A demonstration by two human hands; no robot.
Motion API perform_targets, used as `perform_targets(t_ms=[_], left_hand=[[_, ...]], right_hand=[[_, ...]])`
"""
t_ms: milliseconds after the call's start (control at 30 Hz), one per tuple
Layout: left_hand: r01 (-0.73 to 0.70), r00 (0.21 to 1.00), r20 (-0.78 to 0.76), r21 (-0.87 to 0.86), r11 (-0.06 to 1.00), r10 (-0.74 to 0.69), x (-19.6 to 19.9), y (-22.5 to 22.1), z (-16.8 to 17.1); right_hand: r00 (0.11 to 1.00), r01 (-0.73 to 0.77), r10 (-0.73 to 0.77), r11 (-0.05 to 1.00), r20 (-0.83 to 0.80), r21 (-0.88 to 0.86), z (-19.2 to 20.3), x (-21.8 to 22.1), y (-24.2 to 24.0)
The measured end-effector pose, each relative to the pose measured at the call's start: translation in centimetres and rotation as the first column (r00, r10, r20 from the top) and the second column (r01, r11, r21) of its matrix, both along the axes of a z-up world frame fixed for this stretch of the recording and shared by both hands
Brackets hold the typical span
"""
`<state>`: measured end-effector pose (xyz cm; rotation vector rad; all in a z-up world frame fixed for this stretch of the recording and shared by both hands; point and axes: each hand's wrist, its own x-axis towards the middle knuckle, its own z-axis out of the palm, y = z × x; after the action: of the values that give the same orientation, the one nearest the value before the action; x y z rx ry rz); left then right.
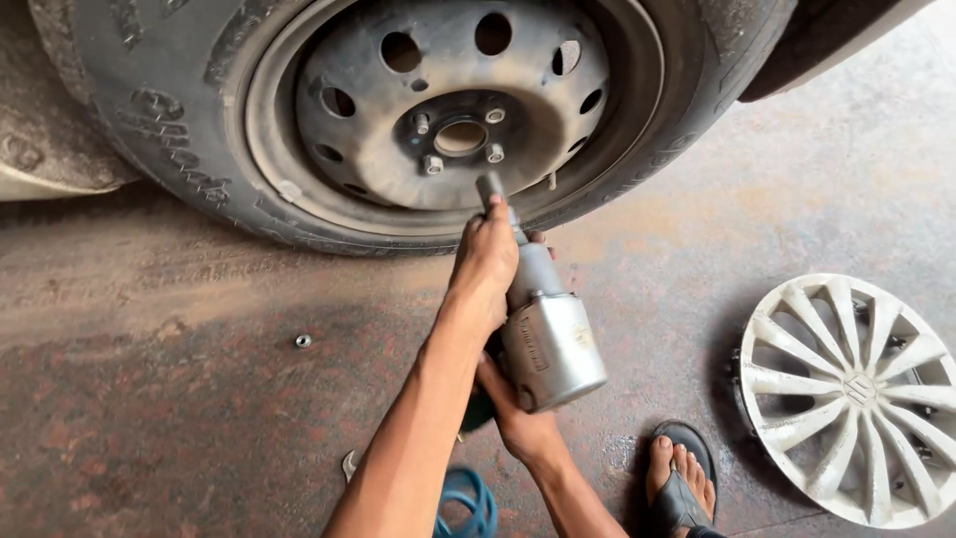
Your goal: Remove a car tire from the wheel hub using an air impact wrench.
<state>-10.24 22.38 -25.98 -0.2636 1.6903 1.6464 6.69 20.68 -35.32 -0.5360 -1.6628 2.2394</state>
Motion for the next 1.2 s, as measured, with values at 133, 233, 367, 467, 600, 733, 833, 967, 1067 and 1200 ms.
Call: perform_targets(t_ms=[133, 233, 367, 467, 600, 733, 833, 967, 1067, 1200], left_hand=[[-0.014, 1.0, 0.007, 0.293, 0.956, 0.012, -0.8, 0.1, 1.0], [-0.022, 0.999, 0.03, 0.341, 0.94, 0.013, -2.0, 0.8, -1.2], [-0.01, 1.0, 0.011, 0.432, 0.902, 0.006, -1.9, 0.5, -1.6], [0.005, 0.999, -0.043, 0.407, 0.914, 0.014, -1.3, 0.6, -1.1], [-0.071, 0.992, -0.076, 0.351, 0.934, 0.104, -1.2, 0.3, -0.2], [-0.108, 0.994, 0.037, 0.451, 0.886, 0.102, -1.7, -0.2, 0.0], [-0.094, 0.995, 0.022, 0.494, 0.864, 0.095, -1.9, -0.2, -0.5], [-0.082, 0.997, 0.053, 0.571, 0.817, 0.063, -1.9, -0.5, -0.5], [-0.103, 0.992, 0.114, 0.58, 0.808, 0.045, -2.7, 0.0, -0.2], [-0.095, 0.995, 0.07, 0.517, 0.851, 0.068, -2.7, 0.2, -1.2]], right_hand=[[0.991, 0.024, -0.076, 0.907, 0.108, 0.42, -2.2, -2.2, 0.7], [0.984, 0.122, -0.16, 0.925, 0.076, 0.36, -3.2, -3.5, 0.5], [0.985, 0.052, -0.12, 0.891, 0.123, 0.451, -5.7, -3.8, 1.5], [0.987, 0.06, -0.116, 0.905, 0.108, 0.421, -6.5, -3.4, 1.7], [0.986, 0.078, -0.138, 0.882, 0.095, 0.464, -6.5, -3.3, 1.5], [0.982, 0.067, -0.162, 0.786, 0.1, 0.615, -5.5, -3.6, 1.3], [0.988, 0.112, -0.155, 0.772, 0.013, 0.626, -5.7, -3.6, 0.9], [0.979, 0.143, -0.198, 0.827, 0.044, 0.543, -5.7, -4.0, 1.1], [0.979, 0.089, -0.187, 0.743, 0.077, 0.664, -5.5, -5.0, 0.8], [0.971, 0.239, -0.232, 0.898, -0.063, 0.371, -6.8, -5.3, -0.3]])
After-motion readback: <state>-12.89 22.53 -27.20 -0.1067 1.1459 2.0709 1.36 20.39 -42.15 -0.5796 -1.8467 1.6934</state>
